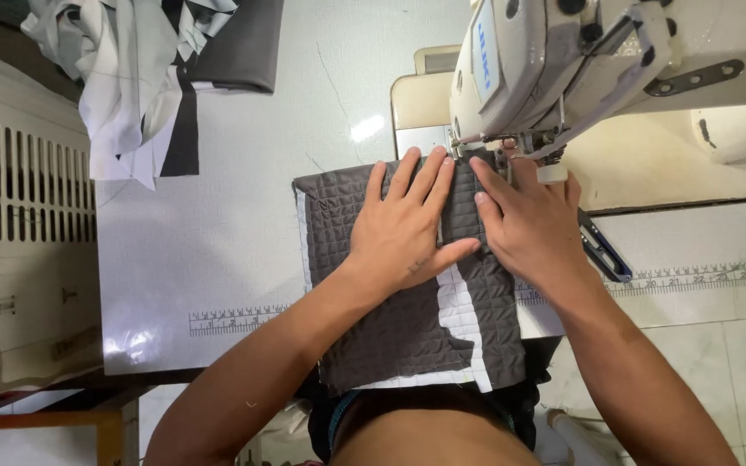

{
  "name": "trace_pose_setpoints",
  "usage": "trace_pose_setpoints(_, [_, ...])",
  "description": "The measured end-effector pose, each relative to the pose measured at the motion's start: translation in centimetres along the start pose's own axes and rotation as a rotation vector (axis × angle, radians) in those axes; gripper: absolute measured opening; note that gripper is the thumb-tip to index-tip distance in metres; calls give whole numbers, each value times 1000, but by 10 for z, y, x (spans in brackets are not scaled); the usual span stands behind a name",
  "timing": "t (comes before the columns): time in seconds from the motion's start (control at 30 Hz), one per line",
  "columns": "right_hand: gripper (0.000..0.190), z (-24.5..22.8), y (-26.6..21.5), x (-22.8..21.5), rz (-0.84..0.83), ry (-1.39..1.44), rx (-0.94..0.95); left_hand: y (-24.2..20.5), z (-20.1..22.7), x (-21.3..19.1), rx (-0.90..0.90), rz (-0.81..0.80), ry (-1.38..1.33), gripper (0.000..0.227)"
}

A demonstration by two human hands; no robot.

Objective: Trimming excess threads from a quilted fabric piece and preparing it for sewing on an industrial machine.

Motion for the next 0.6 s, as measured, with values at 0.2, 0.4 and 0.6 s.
trace_pose_setpoints(0.2, [52,2,4,7,11,-20,11,6,-2,5,-46,-27,0,113])
trace_pose_setpoints(0.4, [51,5,7,14,7,11,19,7,-4,7,-48,-4,39,116])
trace_pose_setpoints(0.6, [52,-27,-23,-36,85,107,-63,4,-11,14,4,49,47,95])
Point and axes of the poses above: each hand's wrist, its own y-axis towards the middle knuckle, its own x-axis out of the palm, z = x × y, the point moved 4 cm from there along y, towards the middle knuckle, and after that the axes turned 12 degrees about x, right-handed, at the moved point
